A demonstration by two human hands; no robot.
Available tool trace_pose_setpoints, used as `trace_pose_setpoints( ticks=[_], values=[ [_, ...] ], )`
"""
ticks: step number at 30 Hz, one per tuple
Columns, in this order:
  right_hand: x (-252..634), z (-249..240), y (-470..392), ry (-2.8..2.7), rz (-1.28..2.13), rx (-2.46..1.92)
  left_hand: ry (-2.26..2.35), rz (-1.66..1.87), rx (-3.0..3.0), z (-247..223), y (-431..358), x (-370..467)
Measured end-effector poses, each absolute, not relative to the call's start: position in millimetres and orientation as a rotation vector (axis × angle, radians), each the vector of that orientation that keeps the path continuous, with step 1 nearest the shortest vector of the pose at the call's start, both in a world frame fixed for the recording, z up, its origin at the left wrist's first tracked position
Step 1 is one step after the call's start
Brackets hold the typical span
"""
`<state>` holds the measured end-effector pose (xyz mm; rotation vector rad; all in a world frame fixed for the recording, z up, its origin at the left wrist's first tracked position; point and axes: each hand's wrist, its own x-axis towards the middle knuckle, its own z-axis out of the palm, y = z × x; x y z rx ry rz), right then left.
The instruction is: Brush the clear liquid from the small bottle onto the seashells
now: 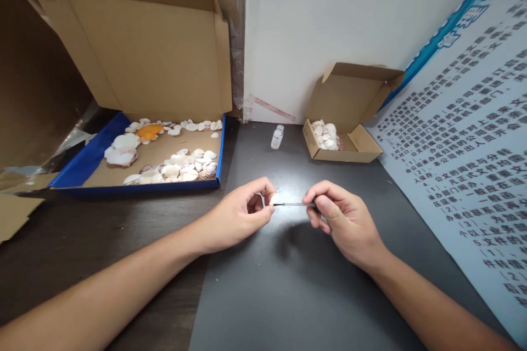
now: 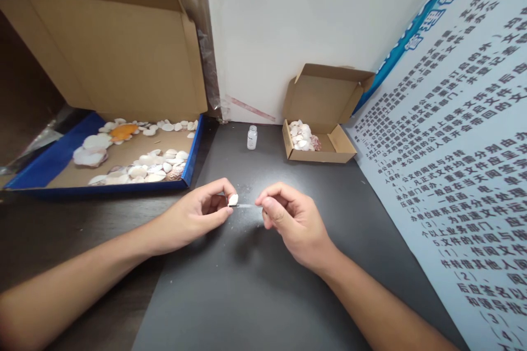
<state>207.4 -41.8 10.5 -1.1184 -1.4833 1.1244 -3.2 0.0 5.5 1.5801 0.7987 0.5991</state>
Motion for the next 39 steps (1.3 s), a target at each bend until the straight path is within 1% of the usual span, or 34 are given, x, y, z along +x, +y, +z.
trace_pose_setpoints(
  ticks=[7, 12, 17, 22, 27, 32, 36, 39],
  values=[
    [208.0, 11.1, -42.4, -1.489, 0.988, -1.171, 0.781, 0.616, 1.557, 9.1, -1.3, -1.8],
    [207.2, 10.9, -42.7, -1.553, 1.058, -1.125, 0.782, 0.627, 1.562, 9.0, -1.2, -1.8],
    [207.9, 11.6, -41.6, -1.497, 0.994, -1.179, 0.774, 0.623, 1.571, 8.0, -0.5, -1.3],
    [207.4, 11.1, -42.3, -1.535, 1.066, -1.141, 0.780, 0.624, 1.576, 7.6, -0.5, -0.8],
    [206.8, 11.7, -41.9, -1.482, 1.006, -1.182, 0.790, 0.611, 1.556, 7.8, -1.0, -0.2],
    [207.0, 12.2, -40.8, -1.506, 1.085, -1.162, 0.796, 0.612, 1.540, 9.2, -0.9, -0.1],
    [207.3, 12.0, -40.2, -1.453, 1.057, -1.181, 0.790, 0.577, 1.496, 10.6, -0.2, -1.5],
    [207.9, 11.3, -40.1, -1.474, 1.125, -1.153, 0.788, 0.558, 1.448, 10.4, 1.0, -2.5]
  ],
)
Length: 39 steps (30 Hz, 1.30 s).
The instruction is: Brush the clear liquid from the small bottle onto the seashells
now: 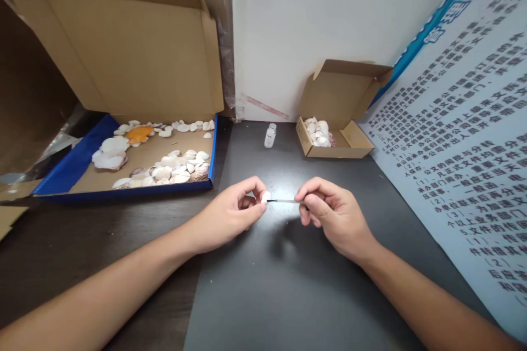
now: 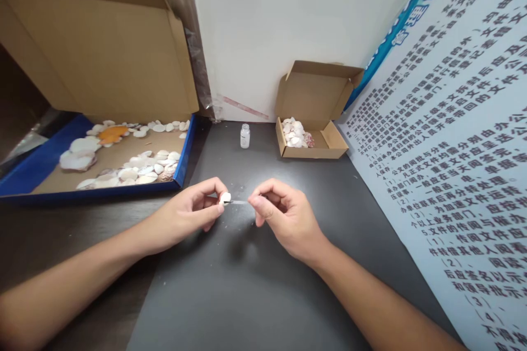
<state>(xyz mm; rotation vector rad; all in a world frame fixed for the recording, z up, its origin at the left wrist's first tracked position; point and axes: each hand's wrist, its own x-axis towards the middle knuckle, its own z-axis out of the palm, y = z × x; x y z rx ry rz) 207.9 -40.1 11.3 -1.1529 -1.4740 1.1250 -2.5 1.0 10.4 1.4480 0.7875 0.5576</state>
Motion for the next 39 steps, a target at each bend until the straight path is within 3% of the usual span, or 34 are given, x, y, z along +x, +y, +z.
trace_pose_setpoints(
  ticks=[23, 28, 33, 39],
  values=[
    [205.6, 12.8, -39.6, -1.350, 1.133, -1.212, 0.763, 0.565, 1.306, 13.4, 1.3, -3.4],
    [206.8, 12.5, -39.8, -1.313, 1.287, -1.132, 0.782, 0.547, 1.344, 13.1, 0.8, -2.3],
    [207.3, 12.4, -37.7, -1.284, 1.176, -1.247, 0.790, 0.555, 1.329, 12.1, 0.8, -2.1],
    [207.1, 11.1, -36.8, -1.255, 1.306, -1.178, 0.780, 0.572, 1.246, 11.4, 2.2, -1.3]
  ],
)
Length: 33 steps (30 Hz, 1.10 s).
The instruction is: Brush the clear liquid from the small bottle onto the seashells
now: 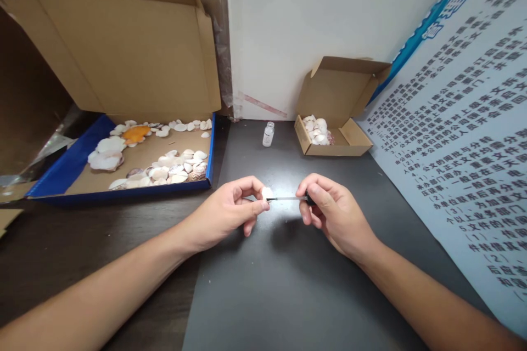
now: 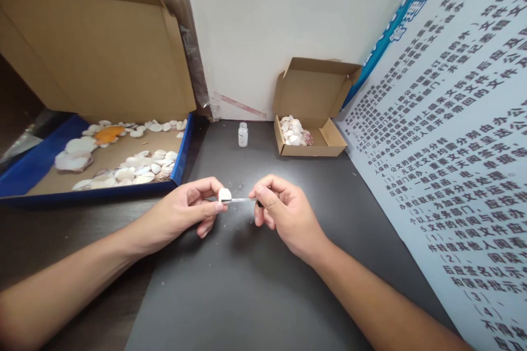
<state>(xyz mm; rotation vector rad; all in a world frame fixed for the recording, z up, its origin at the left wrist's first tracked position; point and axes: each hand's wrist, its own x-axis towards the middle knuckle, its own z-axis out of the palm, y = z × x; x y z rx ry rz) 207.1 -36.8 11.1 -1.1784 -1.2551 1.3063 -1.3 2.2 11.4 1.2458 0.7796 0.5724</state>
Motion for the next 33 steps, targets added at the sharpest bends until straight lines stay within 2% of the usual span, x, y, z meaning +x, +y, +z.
trace_pose_setpoints(
  ticks=[5, 10, 15, 19, 24, 30, 33],
  values=[
    [207.9, 13.4, -36.2, -1.201, 1.175, -1.251, 0.783, 0.616, 1.207, 9.3, 1.6, -2.1],
    [207.5, 14.2, -37.3, -1.210, 1.300, -1.199, 0.767, 0.624, 1.192, 7.7, 1.7, -3.8],
    [206.5, 17.1, -36.5, -1.137, 1.247, -1.224, 0.790, 0.627, 1.139, 9.9, 1.7, -3.9],
    [206.1, 16.5, -37.0, -1.148, 1.377, -1.157, 0.758, 0.631, 1.084, 12.0, 0.9, -2.6],
    [207.0, 15.1, -36.1, -1.113, 1.256, -1.236, 0.754, 0.632, 1.038, 13.3, -0.1, -1.5],
    [206.9, 14.8, -38.0, -1.170, 1.365, -1.134, 0.743, 0.637, 1.040, 12.4, 0.3, -1.2],
    [207.0, 13.6, -37.4, -1.166, 1.253, -1.182, 0.736, 0.638, 1.036, 12.3, 0.3, -1.3]
  ],
)
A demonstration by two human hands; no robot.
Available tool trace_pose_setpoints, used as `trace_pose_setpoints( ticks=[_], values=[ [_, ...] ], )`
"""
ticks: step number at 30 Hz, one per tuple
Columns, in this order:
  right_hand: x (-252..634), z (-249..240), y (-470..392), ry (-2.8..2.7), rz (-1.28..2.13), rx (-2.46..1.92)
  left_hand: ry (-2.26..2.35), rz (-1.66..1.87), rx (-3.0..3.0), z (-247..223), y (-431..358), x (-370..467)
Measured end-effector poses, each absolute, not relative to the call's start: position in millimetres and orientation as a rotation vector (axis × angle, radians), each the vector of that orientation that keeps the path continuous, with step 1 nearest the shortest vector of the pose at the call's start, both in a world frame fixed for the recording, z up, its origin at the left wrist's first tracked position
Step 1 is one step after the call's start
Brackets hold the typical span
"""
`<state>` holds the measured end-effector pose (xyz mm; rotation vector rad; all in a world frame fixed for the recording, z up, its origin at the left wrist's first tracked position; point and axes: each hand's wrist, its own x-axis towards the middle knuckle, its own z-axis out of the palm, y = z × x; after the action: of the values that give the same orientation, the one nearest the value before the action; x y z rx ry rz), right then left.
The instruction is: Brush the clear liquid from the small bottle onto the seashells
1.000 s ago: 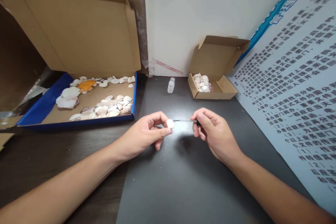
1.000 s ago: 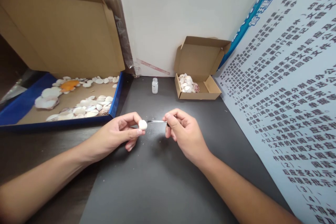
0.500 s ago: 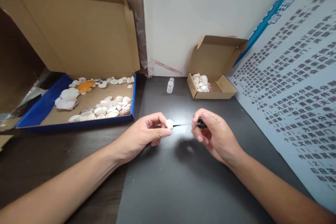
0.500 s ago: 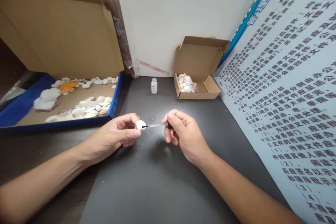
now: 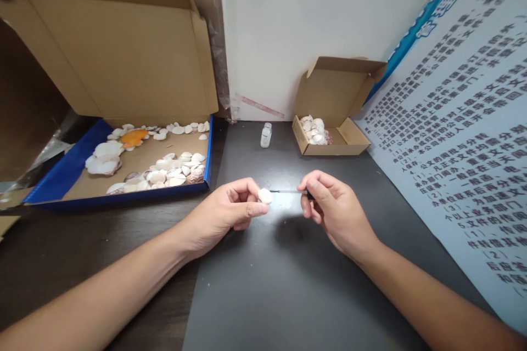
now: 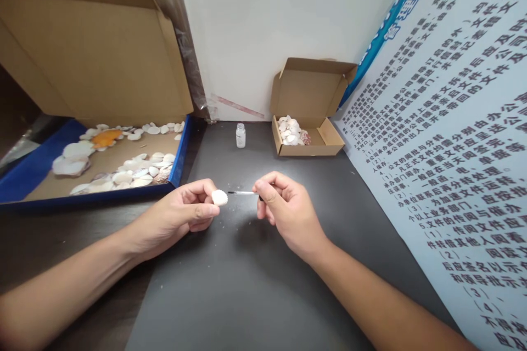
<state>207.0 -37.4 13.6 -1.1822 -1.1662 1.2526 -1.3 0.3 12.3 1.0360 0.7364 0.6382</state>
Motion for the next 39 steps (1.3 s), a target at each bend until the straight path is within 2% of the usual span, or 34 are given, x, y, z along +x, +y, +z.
trace_pose_setpoints(
  ticks=[6, 11, 16, 21, 26, 31, 36, 39],
  values=[
    [207.1, 13.7, -39.1, -1.210, 1.343, -1.082, 0.735, 0.667, 1.037, 11.8, -0.1, -1.6],
    [207.7, 11.8, -39.7, -1.199, 1.204, -1.166, 0.727, 0.659, 1.050, 10.4, 0.2, -1.6],
    [208.5, 11.9, -41.1, -1.240, 1.348, -1.020, 0.732, 0.662, 1.055, 10.2, 0.4, -1.4],
    [206.1, 14.7, -43.3, -1.297, 1.127, -1.130, 0.735, 0.657, 1.065, 10.0, 0.8, -1.5],
    [207.1, 12.7, -44.6, -1.334, 1.258, -0.994, 0.746, 0.650, 1.077, 9.6, 1.0, -1.8],
    [206.2, 14.2, -45.8, -1.499, 0.913, -1.125, 0.735, 0.628, 1.076, 8.2, 2.2, -1.8],
    [205.4, 14.9, -46.3, -1.551, 1.097, -1.005, 0.748, 0.611, 1.091, 5.3, 4.2, -1.6],
    [206.1, 13.7, -46.4, -1.591, 0.910, -1.143, 0.744, 0.610, 1.103, 4.8, 4.6, -1.7]
  ],
)
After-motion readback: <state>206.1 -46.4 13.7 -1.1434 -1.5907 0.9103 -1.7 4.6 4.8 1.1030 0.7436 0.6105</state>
